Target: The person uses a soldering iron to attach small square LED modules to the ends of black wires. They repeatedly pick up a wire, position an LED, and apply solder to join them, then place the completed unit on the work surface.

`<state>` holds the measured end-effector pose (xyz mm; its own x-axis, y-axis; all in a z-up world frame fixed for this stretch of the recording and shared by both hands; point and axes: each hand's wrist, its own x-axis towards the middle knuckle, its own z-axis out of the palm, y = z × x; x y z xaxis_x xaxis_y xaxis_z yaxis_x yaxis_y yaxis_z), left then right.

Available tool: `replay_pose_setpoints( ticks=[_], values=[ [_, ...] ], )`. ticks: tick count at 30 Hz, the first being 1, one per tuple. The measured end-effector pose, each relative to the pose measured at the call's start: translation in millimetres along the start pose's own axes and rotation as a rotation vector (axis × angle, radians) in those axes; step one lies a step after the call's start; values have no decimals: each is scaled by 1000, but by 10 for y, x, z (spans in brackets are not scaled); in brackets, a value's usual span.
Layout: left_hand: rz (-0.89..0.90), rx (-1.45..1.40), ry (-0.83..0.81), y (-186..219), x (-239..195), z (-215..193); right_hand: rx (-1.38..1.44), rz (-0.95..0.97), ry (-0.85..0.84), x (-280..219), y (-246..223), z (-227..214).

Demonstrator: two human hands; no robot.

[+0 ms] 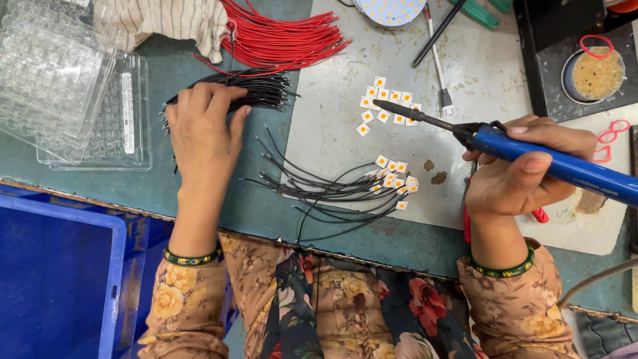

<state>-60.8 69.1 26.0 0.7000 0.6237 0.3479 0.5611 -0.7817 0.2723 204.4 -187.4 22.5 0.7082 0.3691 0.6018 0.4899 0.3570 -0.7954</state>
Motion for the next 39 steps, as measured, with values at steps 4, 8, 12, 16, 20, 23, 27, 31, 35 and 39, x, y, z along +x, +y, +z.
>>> replay_pose_setpoints(
  ticks=[4,8,12,16,20,23,27,31,35,39],
  values=[
    [-15,28,14,-50,-35,43,11,4,12,-4,15,-4],
    [-20,26,31,-71,-36,84,22,23,17,-5,18,-10],
    [-38,-21,74,-43,-23,61,19,18,13,-2,20,-10],
    [-100,-151,174,34,26,-24,1,12,23,-8,27,-12],
    [69,-230,198,268,92,-70,0,-5,37,5,34,0],
    [204,-306,83,648,104,109,-2,-8,39,17,4,4],
    [158,-408,-37,909,119,333,-10,-8,50,24,-5,1],
    [141,-464,-46,928,170,382,1,6,55,29,-7,14],
    [150,-506,-75,924,212,391,-9,9,52,27,2,5],
    [197,-496,-73,845,290,421,-28,38,37,4,3,-13]
  ],
)
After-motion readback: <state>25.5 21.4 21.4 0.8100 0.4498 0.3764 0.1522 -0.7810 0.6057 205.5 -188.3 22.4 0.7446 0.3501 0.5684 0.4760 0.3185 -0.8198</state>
